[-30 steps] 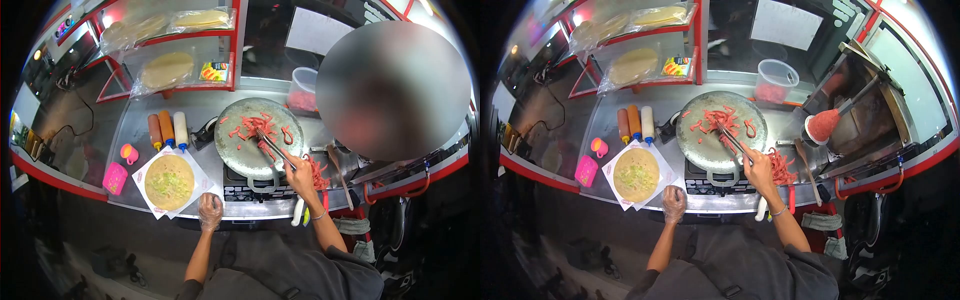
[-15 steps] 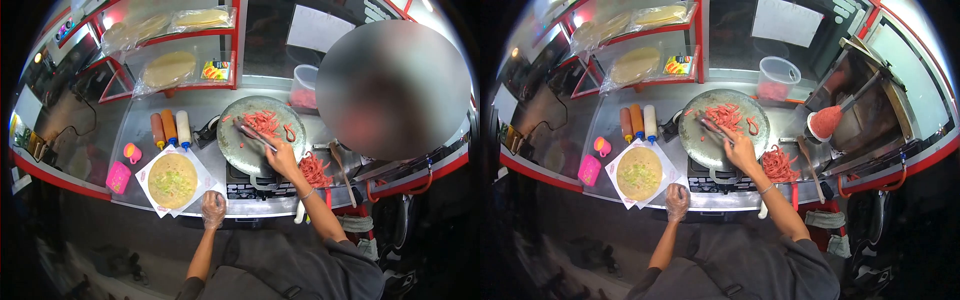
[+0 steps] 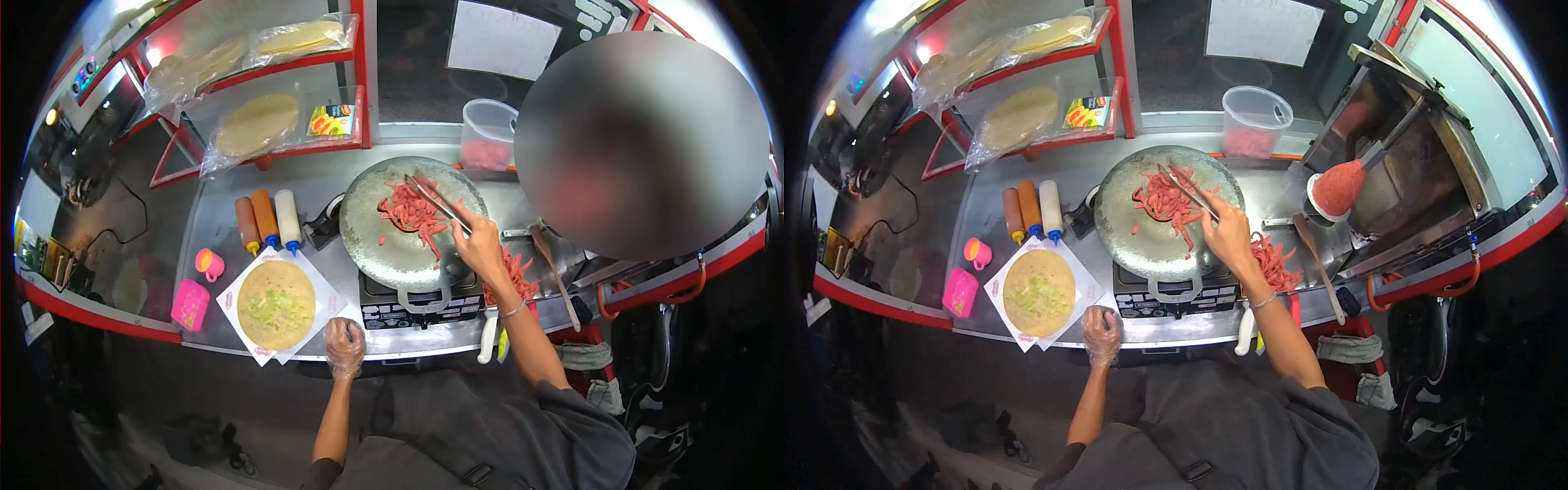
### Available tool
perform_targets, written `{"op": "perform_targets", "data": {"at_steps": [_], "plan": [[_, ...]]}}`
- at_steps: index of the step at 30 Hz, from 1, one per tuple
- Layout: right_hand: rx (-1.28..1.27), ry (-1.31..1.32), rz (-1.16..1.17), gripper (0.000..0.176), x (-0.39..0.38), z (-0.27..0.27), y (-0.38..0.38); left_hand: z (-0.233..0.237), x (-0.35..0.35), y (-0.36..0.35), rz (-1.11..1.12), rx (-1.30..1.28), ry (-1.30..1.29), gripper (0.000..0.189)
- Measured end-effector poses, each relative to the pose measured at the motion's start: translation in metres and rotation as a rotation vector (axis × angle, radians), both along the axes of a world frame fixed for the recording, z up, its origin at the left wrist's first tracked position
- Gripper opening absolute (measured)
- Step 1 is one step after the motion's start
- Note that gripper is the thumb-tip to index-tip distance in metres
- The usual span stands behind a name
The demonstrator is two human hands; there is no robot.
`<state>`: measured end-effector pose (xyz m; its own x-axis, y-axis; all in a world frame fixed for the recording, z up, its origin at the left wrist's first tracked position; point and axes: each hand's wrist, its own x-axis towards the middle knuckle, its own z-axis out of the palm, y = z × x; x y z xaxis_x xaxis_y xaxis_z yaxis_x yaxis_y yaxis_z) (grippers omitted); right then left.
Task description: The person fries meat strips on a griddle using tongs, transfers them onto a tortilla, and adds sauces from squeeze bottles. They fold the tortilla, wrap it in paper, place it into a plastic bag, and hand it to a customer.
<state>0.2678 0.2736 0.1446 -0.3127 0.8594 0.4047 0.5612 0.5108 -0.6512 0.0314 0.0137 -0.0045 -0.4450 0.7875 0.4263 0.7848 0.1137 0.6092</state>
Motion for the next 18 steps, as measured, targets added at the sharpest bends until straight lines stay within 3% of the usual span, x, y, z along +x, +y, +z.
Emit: {"op": "perform_targets", "data": {"at_steps": [3, 5, 7, 11, 14, 17, 18], "plan": [[-0.023, 0.04, -0.075, 0.04, 0.011, -0.009, -0.008, 0.003, 0.002, -0.001, 0.008, -0.038, -0.023, 0.005], [-0.024, -0.074, 0.072, 0.04, 0.019, -0.012, -0.014, -0.001, 0.0, -0.001, 0.0, -0.042, -0.013, 0.005], [-0.103, -0.015, 0.101, 0.04, 0.029, 0.004, -0.017, 0.0, -0.001, 0.0, -0.001, -0.045, -0.009, 0.004], [-0.018, 0.034, -0.08, 0.039, 0.029, -0.003, -0.004, 0.006, 0.005, 0.0, 0.013, -0.06, -0.003, 0.005], [-0.067, -0.131, 0.033, 0.044, 0.026, -0.005, -0.01, 0.004, 0.005, 0.0, 0.012, -0.068, 0.018, 0.005], [0.005, -0.007, 0.172, 0.047, 0.033, 0.01, -0.041, 0.004, 0.003, 0.001, 0.008, -0.063, 0.038, 0.005], [-0.099, -0.084, 0.205, 0.049, 0.035, 0.026, -0.049, 0.003, 0.004, 0.0, 0.011, -0.063, 0.033, 0.006]]}}
